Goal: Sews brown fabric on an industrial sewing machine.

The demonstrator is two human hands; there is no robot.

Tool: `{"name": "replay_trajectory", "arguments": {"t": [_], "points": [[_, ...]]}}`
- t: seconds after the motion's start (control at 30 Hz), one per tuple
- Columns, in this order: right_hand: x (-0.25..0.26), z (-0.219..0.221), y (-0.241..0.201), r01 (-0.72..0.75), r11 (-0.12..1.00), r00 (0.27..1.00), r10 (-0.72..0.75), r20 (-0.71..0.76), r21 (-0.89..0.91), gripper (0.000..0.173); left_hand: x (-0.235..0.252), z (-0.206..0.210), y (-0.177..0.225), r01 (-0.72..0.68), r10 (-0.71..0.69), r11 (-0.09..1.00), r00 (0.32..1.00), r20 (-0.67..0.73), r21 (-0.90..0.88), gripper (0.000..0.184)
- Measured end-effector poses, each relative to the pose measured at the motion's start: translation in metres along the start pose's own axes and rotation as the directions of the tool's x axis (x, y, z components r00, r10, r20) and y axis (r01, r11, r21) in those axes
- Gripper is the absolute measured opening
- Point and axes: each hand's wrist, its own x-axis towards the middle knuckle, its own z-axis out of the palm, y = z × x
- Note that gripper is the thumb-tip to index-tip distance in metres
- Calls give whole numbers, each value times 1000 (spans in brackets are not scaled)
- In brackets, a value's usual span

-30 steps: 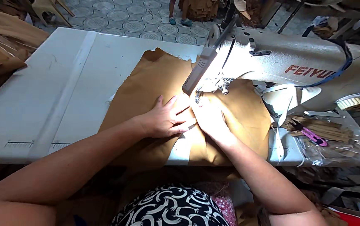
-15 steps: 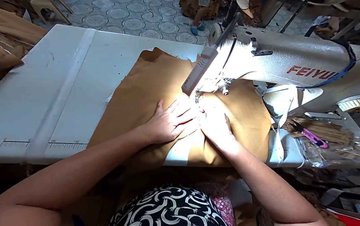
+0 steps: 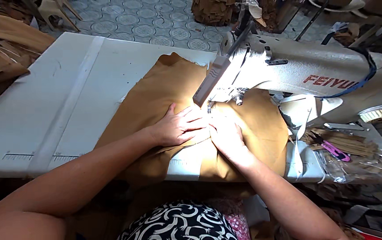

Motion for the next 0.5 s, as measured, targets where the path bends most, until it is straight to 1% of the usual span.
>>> {"name": "replay_trajectory", "arguments": {"t": [0.1, 0.2, 0.3, 0.4, 0.5], "points": [[6, 2, 3, -23, 1000, 1000, 23, 4, 21, 21, 6, -1, -13, -18, 18, 1000, 1000, 9, -2, 50], [12, 6, 10, 24, 999, 999, -23, -42, 29, 19, 15, -5, -24, -38, 38, 999, 999, 40, 4, 50], [16, 15, 28, 174, 984, 977, -167, -133, 47, 22, 18, -6, -31, -81, 82, 997, 996, 32, -18, 49], [16, 15, 47, 323, 944, 941, -312, -131, 68, 27, 20, -10, -36, -111, 113, 993, 992, 58, -41, 49], [18, 15, 65, 448, 887, 891, -431, -146, 112, 27, 21, -13, -44, -154, 157, 987, 984, 86, -36, 49]]}}
